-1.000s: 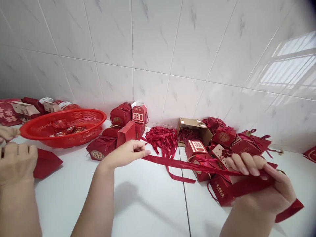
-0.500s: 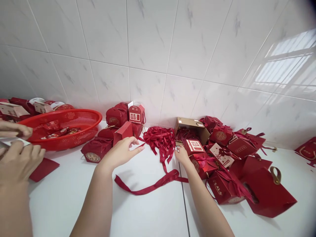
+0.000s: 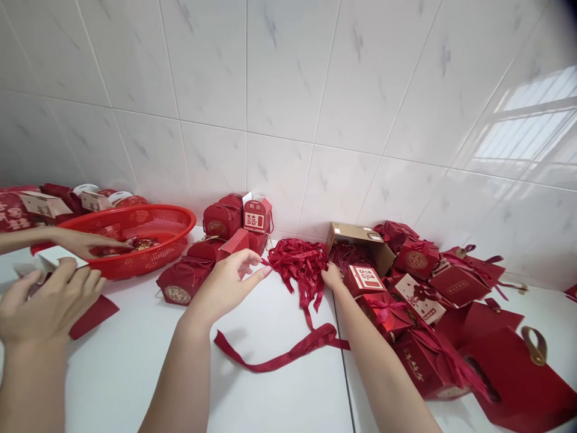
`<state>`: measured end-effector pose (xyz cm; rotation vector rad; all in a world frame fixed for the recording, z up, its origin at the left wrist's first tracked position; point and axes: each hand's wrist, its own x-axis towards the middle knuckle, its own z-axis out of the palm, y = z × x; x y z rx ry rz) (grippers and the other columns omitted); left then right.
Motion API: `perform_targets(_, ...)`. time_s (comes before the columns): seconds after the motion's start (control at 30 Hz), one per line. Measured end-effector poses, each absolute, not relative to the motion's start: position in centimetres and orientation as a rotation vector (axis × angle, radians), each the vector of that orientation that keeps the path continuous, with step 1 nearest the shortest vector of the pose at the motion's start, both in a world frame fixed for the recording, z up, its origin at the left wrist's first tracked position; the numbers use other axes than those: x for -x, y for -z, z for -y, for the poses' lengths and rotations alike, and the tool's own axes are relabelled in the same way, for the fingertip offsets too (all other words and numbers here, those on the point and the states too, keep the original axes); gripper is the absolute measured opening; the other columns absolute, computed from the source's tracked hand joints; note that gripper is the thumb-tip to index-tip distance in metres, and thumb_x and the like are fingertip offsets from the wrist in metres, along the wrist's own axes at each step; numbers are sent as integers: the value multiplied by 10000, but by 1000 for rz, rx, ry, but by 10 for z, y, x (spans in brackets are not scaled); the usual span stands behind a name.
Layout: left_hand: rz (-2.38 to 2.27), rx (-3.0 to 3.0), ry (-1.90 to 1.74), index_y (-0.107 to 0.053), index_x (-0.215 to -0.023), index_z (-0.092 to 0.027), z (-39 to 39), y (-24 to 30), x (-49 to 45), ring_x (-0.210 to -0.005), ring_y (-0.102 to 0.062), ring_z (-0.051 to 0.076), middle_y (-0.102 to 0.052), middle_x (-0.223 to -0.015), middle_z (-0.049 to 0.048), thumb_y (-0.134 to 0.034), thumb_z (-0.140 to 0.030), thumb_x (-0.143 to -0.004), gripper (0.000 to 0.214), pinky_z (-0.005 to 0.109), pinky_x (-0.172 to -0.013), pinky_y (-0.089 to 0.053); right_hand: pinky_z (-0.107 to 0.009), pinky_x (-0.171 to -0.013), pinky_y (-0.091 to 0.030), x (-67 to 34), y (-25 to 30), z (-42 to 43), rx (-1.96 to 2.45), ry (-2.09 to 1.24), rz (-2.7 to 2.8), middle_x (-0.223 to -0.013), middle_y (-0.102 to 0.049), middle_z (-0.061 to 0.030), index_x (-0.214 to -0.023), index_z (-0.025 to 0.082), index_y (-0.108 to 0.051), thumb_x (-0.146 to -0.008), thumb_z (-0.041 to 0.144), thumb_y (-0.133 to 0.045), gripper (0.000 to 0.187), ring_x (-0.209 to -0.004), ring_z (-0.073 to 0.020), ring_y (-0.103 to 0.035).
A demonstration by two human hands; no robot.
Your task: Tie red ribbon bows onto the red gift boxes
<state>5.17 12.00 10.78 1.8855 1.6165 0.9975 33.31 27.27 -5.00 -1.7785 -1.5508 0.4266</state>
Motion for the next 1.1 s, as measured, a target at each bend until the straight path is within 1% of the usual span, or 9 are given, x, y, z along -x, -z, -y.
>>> perform_targets(0.2,-1572,-1870,-1124,-596,-975,-232,-113,-115,-58,-925,-641,230,-684,-1044,45,-609,-486,-819,299,352,-803,-521,-430,-877,-526,-327,20,-236,1396,-628,1212,-1187,-619,-87,-1168,158,-596,-928,331,-592,296,-1025,-219,-623)
perform_targets(0.3,-1480,-1919,-1210,-577,-1062,-247,-108,-114,-66,-990,-623,224,-649,-1135,41,-619,-444,-827,310,357,-850,-518,-379,-819,-541,-324,-4,-203,1154,-775,1114,-1015,-698,-78,-1121,149,-650,-856,358,-648,338,-893,-194,-660)
perform_targets(0.4,-1312,-2019,-1206,-569,-1105,-259,-101,-113,-78,-1050,-606,217,-634,-1164,36,-611,-400,-845,299,360,-913,-502,-347,-760,-542,-321,-32,-163,954,-874,1048,-884,-719,-55,-1046,186,-711,-743,397,-722,370,-759,-165,-649)
perform_targets(0.57,-1085,-2152,-1143,-528,-1261,-291,-87,-110,-102,-1209,-530,231,-564,-1308,45,-590,-331,-868,400,373,-999,-458,-273,-633,-518,-311,-72,-103,678,-1104,934,-728,-694,-7,-897,239,-771,-666,300,-802,241,-623,-115,-584)
perform_targets(0.63,-1029,-2172,-1084,-563,-1213,-283,-83,-109,-111,-1186,-541,228,-591,-1267,42,-588,-323,-871,344,367,-986,-461,-245,-582,-497,-307,-81,-87,591,-1186,912,-688,-675,3,-872,248,-779,-669,269,-804,206,-597,-104,-565)
perform_targets(0.73,-977,-2161,-967,-622,-969,-242,-79,-109,-119,-976,-621,207,-673,-1022,27,-602,-335,-863,143,347,-868,-506,-232,-546,-478,-304,-88,-73,541,-1204,928,-667,-648,10,-869,261,-778,-692,279,-782,178,-582,-100,-541)
perform_targets(0.8,-949,-2152,-934,-615,-886,-231,-77,-110,-121,-887,-630,195,-681,-934,14,-643,-344,-835,127,339,-819,-513,-234,-540,-475,-304,-89,-68,529,-1196,925,-665,-633,10,-872,265,-776,-698,282,-772,175,-583,-104,-532)
perform_targets(0.9,-889,-2105,-1020,-621,-910,-229,-74,-111,-125,-893,-631,190,-692,-935,14,-702,-321,-794,169,328,-831,-515,-239,-544,-482,-305,-91,-65,523,-1181,905,-658,-621,8,-861,267,-777,-686,286,-778,176,-591,-113,-536)
perform_targets(1.1,-843,-2001,-1275,-629,-928,-215,-74,-108,-130,-877,-653,168,-702,-908,8,-694,-268,-816,140,292,-828,-526,-262,-557,-497,-307,-94,-61,515,-1157,920,-647,-626,0,-835,267,-780,-686,302,-771,153,-592,-128,-558)
